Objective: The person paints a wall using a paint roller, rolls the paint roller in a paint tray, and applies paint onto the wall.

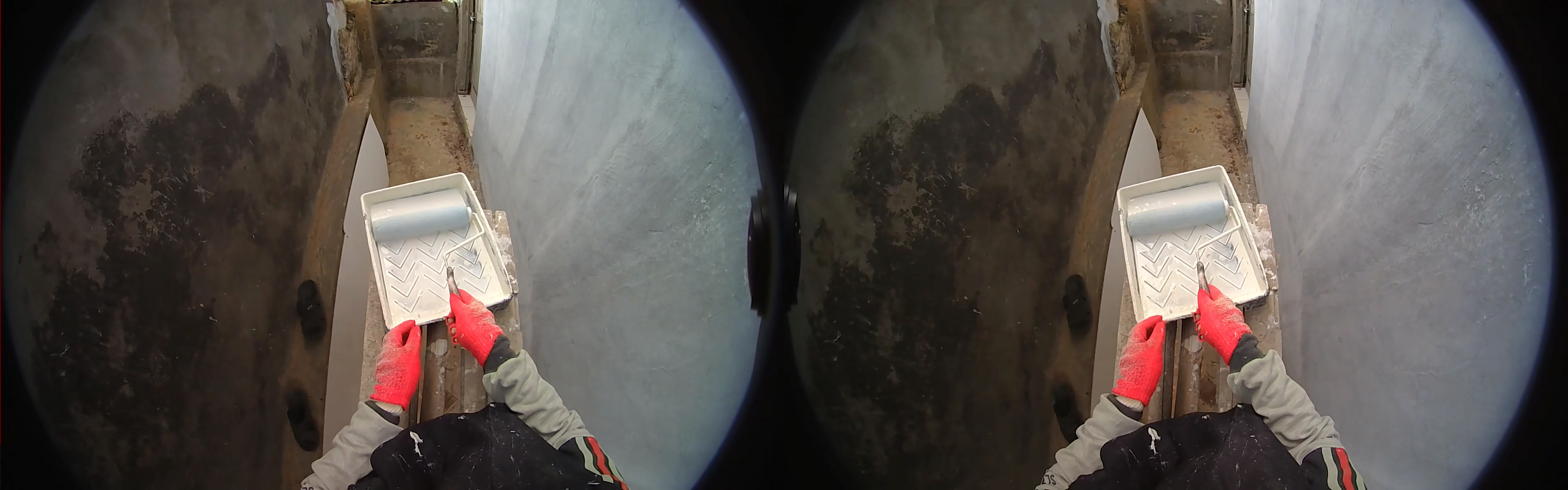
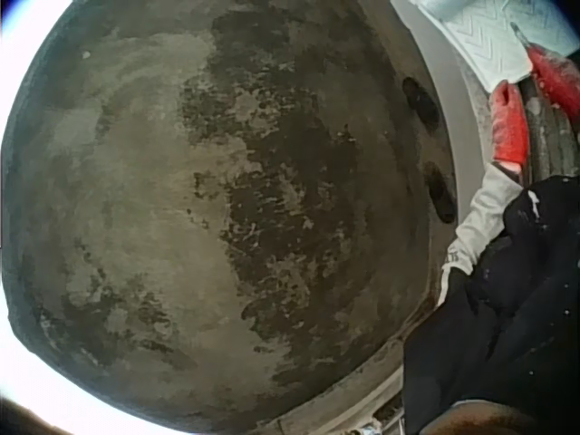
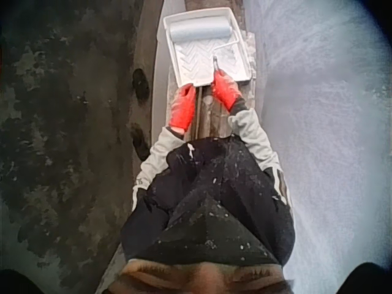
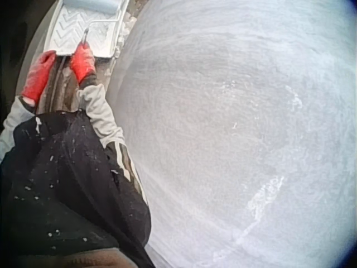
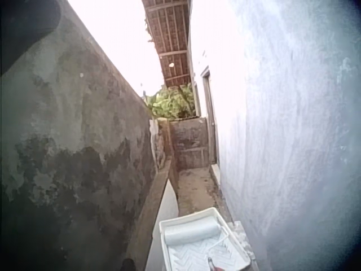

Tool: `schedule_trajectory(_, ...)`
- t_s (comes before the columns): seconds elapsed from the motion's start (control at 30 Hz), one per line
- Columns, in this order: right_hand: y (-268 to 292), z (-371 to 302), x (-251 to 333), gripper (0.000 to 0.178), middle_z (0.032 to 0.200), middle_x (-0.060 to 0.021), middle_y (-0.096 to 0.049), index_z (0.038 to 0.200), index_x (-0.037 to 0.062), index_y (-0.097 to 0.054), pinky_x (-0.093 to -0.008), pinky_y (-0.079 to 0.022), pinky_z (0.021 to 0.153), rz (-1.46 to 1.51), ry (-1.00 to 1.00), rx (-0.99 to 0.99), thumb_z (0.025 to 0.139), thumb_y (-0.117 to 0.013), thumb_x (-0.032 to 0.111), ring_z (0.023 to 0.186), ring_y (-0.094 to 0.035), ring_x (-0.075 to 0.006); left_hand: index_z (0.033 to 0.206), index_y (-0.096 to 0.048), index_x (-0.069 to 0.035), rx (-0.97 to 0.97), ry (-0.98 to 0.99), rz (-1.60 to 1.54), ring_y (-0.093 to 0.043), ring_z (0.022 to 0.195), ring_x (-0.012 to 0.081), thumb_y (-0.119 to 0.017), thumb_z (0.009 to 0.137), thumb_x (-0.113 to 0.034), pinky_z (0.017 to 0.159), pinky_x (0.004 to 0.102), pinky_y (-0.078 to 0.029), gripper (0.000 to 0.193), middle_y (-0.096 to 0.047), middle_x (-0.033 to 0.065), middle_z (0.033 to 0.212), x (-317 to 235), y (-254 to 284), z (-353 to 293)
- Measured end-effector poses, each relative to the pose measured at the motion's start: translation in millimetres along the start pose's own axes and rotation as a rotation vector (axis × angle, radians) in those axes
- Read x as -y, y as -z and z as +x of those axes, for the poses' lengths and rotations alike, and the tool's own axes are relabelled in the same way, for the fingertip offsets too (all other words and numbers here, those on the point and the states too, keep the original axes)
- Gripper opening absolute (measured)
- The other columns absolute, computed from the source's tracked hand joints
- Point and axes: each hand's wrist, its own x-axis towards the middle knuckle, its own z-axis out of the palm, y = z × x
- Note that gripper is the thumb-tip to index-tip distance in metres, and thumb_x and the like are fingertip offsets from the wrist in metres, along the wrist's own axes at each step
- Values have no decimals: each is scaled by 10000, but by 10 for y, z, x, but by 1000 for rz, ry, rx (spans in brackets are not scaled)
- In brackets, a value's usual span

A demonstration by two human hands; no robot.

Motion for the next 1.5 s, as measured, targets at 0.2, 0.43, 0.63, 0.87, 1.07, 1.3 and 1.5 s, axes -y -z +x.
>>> schedule_trajectory(0.2, -67, 175, -26, 264, 697, -42, -533, 1022, 67, -532, -339, -428, 470, -44, 39, -5, 997, -441, 314, 522, -506, -151, 1209, -608, -12, -24, -119, 142, -568, 1151, 312, -607, 946, -252, 983, 388, -447, 356, -585, 171, 1234, 112, -45, 86)
schedule_trajectory(0.43, -119, 310, -108, 308, 712, -80, -559, 1025, 46, -529, -364, -455, 497, -104, 87, -20, 989, -441, 339, 533, -540, -205, 1266, -567, -28, -158, -1, 389, -575, 1111, 343, -590, 936, -270, 968, 416, -451, 409, -549, 191, 1262, 192, 55, 280)
schedule_trajectory(0.63, -83, 478, -119, 319, 730, -107, -581, 1034, 44, -536, -380, -468, 510, -173, 138, -26, 983, -437, 343, 549, -565, -232, 1337, -510, -26, -46, 138, 409, -511, 1223, 394, -567, 935, -327, 1013, 462, -421, 505, -548, 232, 1292, 302, 127, 537)
schedule_trajectory(0.87, -119, 644, 3, 315, 735, -89, -587, 1032, 48, -538, -366, -477, 514, -146, 71, -24, 985, -425, 338, 552, -564, -201, 1330, -544, -46, 28, 138, 433, -505, 1235, 393, -585, 915, -279, 1034, 450, -411, 478, -544, 239, 1312, 297, 184, 670)
schedule_trajectory(1.07, -132, 844, 104, 308, 738, -75, -588, 1031, 52, -530, -359, -476, 506, -174, 101, -17, 988, -418, 336, 552, -560, -181, 1362, -519, -31, 12, 112, 442, -498, 1252, 382, -605, 905, -256, 1054, 427, -398, 517, -536, 233, 1332, 340, 174, 702)
schedule_trajectory(1.3, -147, 867, 135, 315, 720, -62, -563, 1038, 63, -524, -349, -464, 491, -112, 37, -18, 993, -414, 355, 545, -541, -168, 1371, -510, -19, -12, 84, 426, -498, 1257, 369, -609, 909, -254, 1061, 417, -394, 528, -530, 224, 1343, 392, 152, 698)
schedule_trajectory(1.5, -88, 870, 133, 323, 716, -60, -556, 1028, 72, -520, -359, -472, 502, -95, 13, 17, 996, -401, 369, 545, -536, -173, 1372, -510, -19, -33, 86, 416, -495, 1260, 369, -614, 910, -244, 1061, 413, -393, 525, -522, 225, 1349, 428, 125, 695)
